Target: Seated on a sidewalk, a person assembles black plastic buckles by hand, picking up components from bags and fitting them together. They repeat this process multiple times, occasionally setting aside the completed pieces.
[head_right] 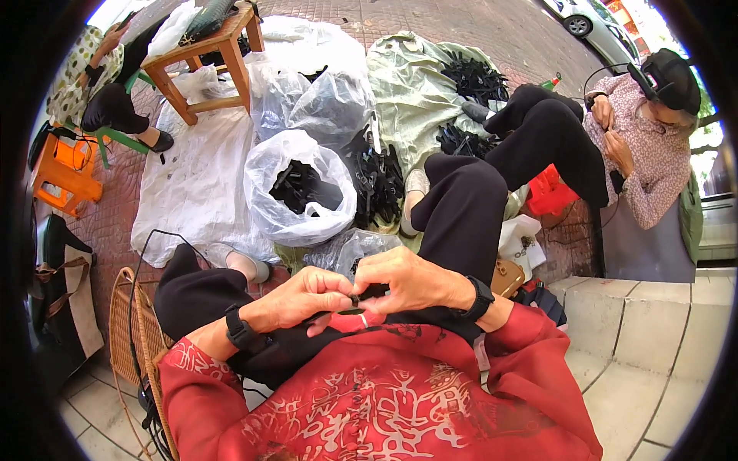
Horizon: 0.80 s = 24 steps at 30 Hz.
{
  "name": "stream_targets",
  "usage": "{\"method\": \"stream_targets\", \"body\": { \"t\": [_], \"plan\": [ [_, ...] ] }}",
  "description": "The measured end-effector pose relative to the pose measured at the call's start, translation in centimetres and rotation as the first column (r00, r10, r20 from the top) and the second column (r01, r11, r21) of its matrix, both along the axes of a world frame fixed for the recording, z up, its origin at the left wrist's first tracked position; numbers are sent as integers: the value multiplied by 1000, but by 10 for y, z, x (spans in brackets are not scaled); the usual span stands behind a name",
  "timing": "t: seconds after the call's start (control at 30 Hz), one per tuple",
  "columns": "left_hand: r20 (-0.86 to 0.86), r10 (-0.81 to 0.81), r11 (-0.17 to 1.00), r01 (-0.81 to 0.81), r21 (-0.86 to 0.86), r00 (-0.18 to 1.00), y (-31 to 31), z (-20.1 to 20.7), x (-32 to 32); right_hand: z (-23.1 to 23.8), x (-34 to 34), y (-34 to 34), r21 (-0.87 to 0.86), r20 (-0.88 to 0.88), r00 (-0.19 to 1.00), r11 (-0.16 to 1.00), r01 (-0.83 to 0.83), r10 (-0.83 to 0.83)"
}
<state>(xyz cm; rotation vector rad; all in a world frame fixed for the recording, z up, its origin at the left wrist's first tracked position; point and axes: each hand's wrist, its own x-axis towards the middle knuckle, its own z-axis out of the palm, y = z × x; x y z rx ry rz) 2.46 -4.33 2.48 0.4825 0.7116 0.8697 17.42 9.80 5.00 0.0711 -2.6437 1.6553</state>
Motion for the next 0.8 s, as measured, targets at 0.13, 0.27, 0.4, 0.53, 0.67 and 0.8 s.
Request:
{"method": "stream_targets", "body": {
  "t": [0.13,0.27,0.4,0.53,0.67,0.8],
  "plan": [
    [-195,51,991,-25,134,980,3,-13,2,-2,2,2,61,-40,999,997,37,-35],
    [-297,158,958,-73,278,942,4,-25,6,2,6,-6,-98,45,993,988,116,-112],
    [-216,210,965,-167,203,953,6,-22,7,-5,16,-9,-322,266,911,862,391,-314],
    [-149,271,955,-245,168,951,8,-20,9,-7,21,-14,-421,344,855,750,510,-388],
    [-217,257,953,-208,221,942,7,-18,2,-6,20,-12,-466,401,811,667,581,-426],
    [-216,276,949,-230,216,937,7,-16,2,-12,17,-11,-632,485,791,476,612,-373]
  ]
}}
